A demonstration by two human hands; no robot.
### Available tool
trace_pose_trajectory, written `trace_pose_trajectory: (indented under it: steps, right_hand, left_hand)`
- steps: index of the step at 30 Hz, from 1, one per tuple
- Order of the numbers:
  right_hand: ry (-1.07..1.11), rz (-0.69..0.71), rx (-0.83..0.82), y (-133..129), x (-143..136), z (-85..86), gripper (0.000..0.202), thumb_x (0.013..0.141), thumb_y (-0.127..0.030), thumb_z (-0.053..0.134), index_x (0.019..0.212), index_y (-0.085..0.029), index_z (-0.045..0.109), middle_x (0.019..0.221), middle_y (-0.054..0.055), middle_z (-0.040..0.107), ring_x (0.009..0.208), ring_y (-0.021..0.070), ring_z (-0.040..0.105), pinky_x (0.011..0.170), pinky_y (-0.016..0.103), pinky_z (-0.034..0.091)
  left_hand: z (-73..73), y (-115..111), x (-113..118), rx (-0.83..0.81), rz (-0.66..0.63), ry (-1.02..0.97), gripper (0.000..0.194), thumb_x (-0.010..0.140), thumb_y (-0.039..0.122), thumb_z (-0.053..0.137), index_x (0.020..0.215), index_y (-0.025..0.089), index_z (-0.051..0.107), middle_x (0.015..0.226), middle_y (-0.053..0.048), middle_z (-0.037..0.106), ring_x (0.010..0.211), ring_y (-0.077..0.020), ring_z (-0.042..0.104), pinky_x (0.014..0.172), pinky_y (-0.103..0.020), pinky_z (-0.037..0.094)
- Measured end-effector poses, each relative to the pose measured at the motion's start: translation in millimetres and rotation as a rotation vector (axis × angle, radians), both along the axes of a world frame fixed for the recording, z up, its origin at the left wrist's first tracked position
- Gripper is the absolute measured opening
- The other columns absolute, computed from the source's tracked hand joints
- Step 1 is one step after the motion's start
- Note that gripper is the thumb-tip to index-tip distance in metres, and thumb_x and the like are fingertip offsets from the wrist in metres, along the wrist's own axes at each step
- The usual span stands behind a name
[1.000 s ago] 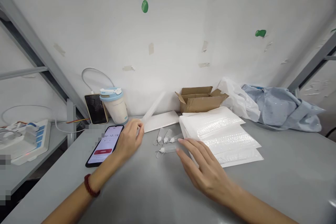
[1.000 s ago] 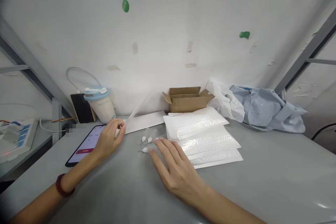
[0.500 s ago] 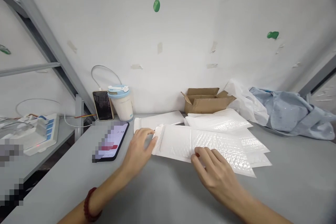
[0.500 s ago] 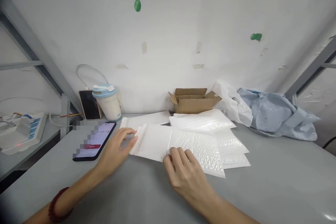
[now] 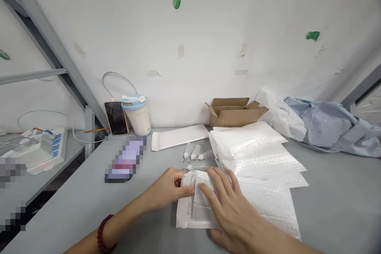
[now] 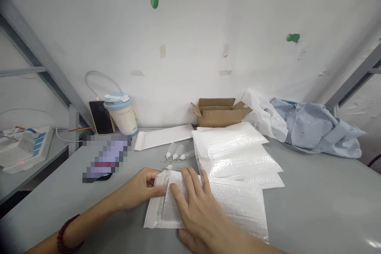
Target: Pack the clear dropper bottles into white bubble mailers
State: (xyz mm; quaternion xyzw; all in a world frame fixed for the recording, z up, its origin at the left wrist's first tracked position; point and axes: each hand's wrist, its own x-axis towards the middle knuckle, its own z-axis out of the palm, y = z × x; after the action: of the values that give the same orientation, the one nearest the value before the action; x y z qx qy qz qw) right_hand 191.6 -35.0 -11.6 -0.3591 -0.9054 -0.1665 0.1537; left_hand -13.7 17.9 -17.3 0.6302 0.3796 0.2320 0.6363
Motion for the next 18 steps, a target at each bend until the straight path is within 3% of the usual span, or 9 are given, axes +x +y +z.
trace_pose_trajectory:
  steps: [6, 9, 11, 14, 18]
  right_hand:
    - [0.06, -0.011, 0.04, 6, 1, 0.8, 0.057, 0.064, -0.031, 0.067, 0.116, -0.014, 0.049, 0.116, 0.019, 0.054, 0.102, 0.0334, 0.049, 0.085, 0.048, 0.042]
    - [0.081, -0.072, 0.065, 8, 4, 4.2, 0.052, 0.063, -0.021, 0.065, 0.113, -0.014, 0.05, 0.111, 0.017, 0.056, 0.095, 0.0309, 0.052, 0.079, 0.044, 0.046]
    - [0.078, -0.123, 0.061, 9, 7, 6.3, 0.053, 0.061, -0.017, 0.064, 0.113, -0.014, 0.05, 0.111, 0.017, 0.056, 0.094, 0.0311, 0.052, 0.077, 0.044, 0.047]
    - [0.081, -0.162, 0.07, 11, 9, 7.4, 0.055, 0.059, -0.012, 0.062, 0.112, -0.014, 0.049, 0.111, 0.017, 0.055, 0.093, 0.0312, 0.052, 0.075, 0.043, 0.048]
    - [0.102, -0.19, 0.071, 11, 10, 5.8, 0.054, 0.06, -0.01, 0.059, 0.112, -0.014, 0.048, 0.111, 0.017, 0.054, 0.093, 0.0315, 0.051, 0.075, 0.044, 0.048]
  left_hand:
    - [-3.2, 7, 1, 0.108, 0.131, 0.081, 0.041, 0.079, 0.047, 0.055, 0.055, 0.015, 0.047, 0.047, 0.007, 0.036, 0.043, -0.0067, 0.031, 0.042, -0.019, 0.024]
    - [-4.0, 14, -2, 0.283, 0.288, 0.183, 0.041, 0.086, 0.045, 0.045, 0.059, 0.015, 0.052, 0.05, 0.004, 0.044, 0.047, -0.009, 0.039, 0.047, -0.021, 0.03]
    - [-7.1, 19, -5, 0.457, 0.347, 0.293, 0.032, 0.086, 0.039, 0.046, 0.072, 0.015, 0.061, 0.062, 0.001, 0.054, 0.057, -0.0118, 0.046, 0.054, -0.022, 0.035]
    - [-14.9, 22, -7, 0.649, 0.274, 0.457, 0.018, 0.081, 0.027, 0.052, 0.089, 0.018, 0.066, 0.078, -0.002, 0.059, 0.067, -0.014, 0.05, 0.061, -0.023, 0.038]
    - [-20.7, 20, -5, 0.703, 0.158, 0.522, 0.02, 0.082, 0.019, 0.045, 0.084, 0.018, 0.065, 0.078, -0.002, 0.058, 0.069, -0.0143, 0.051, 0.063, -0.024, 0.038]
